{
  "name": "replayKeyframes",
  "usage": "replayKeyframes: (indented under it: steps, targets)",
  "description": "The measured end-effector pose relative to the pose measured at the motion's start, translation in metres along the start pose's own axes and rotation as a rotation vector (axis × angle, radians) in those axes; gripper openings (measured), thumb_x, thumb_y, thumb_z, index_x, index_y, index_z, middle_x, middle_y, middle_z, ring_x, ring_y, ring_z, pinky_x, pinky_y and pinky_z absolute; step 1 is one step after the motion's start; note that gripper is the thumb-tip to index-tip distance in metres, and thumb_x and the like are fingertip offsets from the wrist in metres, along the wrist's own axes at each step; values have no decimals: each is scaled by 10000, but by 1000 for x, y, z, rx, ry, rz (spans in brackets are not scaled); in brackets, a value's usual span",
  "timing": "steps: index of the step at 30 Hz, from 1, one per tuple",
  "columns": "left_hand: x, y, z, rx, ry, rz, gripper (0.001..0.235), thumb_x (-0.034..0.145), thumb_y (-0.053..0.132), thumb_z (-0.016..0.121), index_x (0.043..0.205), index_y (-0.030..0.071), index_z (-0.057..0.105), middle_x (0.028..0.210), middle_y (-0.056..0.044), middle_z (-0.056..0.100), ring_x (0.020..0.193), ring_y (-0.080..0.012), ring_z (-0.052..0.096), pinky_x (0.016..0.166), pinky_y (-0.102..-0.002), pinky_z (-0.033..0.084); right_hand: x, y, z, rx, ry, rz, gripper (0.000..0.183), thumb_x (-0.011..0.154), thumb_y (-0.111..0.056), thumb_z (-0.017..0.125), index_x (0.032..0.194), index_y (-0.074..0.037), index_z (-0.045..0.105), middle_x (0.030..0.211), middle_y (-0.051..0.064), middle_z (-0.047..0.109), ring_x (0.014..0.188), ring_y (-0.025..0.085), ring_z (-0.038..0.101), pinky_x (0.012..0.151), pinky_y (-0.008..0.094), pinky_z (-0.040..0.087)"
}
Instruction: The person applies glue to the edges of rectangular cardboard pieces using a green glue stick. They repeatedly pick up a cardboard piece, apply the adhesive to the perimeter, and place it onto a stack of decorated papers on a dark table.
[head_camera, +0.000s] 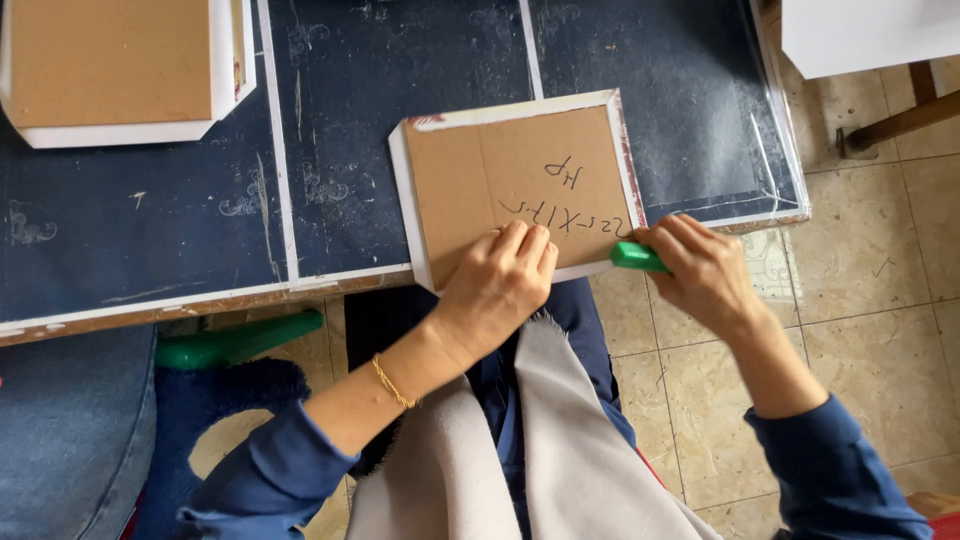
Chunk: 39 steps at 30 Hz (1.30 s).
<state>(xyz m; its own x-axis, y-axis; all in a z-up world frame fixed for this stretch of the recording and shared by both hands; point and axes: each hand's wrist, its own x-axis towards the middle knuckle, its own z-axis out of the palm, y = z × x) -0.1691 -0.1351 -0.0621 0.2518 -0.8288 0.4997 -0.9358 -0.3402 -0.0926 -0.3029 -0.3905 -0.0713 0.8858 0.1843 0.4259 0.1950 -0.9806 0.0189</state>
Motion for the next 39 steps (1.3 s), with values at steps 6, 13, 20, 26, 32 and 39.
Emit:
replayKeyframes:
  steps: [6, 13, 20, 26, 32, 39]
  targets:
    - [30, -47, 9, -532, -356, 16, 477, 639, 465, 859, 892, 165, 588, 880, 27, 506, 936, -212, 550, 736, -385, 583, 62, 22, -34, 668, -258, 239, 281, 767, -232, 835, 774, -73, 604, 657, 72, 570, 621, 270, 581, 607, 329, 442]
    - [60, -71, 9, -575, -502, -217, 943, 699, 867, 466, 1420, 264, 406, 1592, -179, 34, 1457, -454, -62, 1113, -736, -61, 86, 54, -41, 246, -436, 538, 438, 857, -394, 772, 1082, -58, 604, 997, 198, 662, 846, 412, 632, 709, 518, 483]
    - [76, -77, 32, -431, -415, -361, 895, 838, 713, 612, 1527, 202, 356, 1594, -266, 86, 1434, -524, -61, 1078, -767, -10, 78, -28, -2, 111, -27, 160, 331, 1020, -110, 620, 1346, -104, 562, 912, 80, 435, 790, 240, 464, 550, 383, 468]
    - [74, -76, 36, -435, -367, -331, 875, 841, 718, 626, 1511, 200, 406, 1581, -279, 129, 1428, -538, -12, 1069, -785, 15, 98, 26, 13, 8, 15, 371, 288, 984, -29, 651, 1265, -77, 609, 967, 121, 483, 757, 311, 565, 392, 422, 452]
    - [58, -78, 38, -439, -283, -189, 741, 923, 667, 514, 1457, 153, 494, 1567, -221, 283, 1434, -516, 132, 1087, -767, 77, 91, -46, 0, 106, -53, 229, 342, 1025, -154, 609, 1365, -132, 572, 944, 78, 451, 747, 220, 517, 379, 342, 417]
    - [3, -89, 4, -605, -290, -230, 680, 920, 575, 621, 1443, 153, 518, 1556, -217, 348, 1453, -469, 238, 1119, -692, 206, 98, -26, 18, -146, 104, 359, 428, 914, -92, 752, 1316, -114, 604, 918, 85, 475, 809, 344, 610, 617, 454, 558]
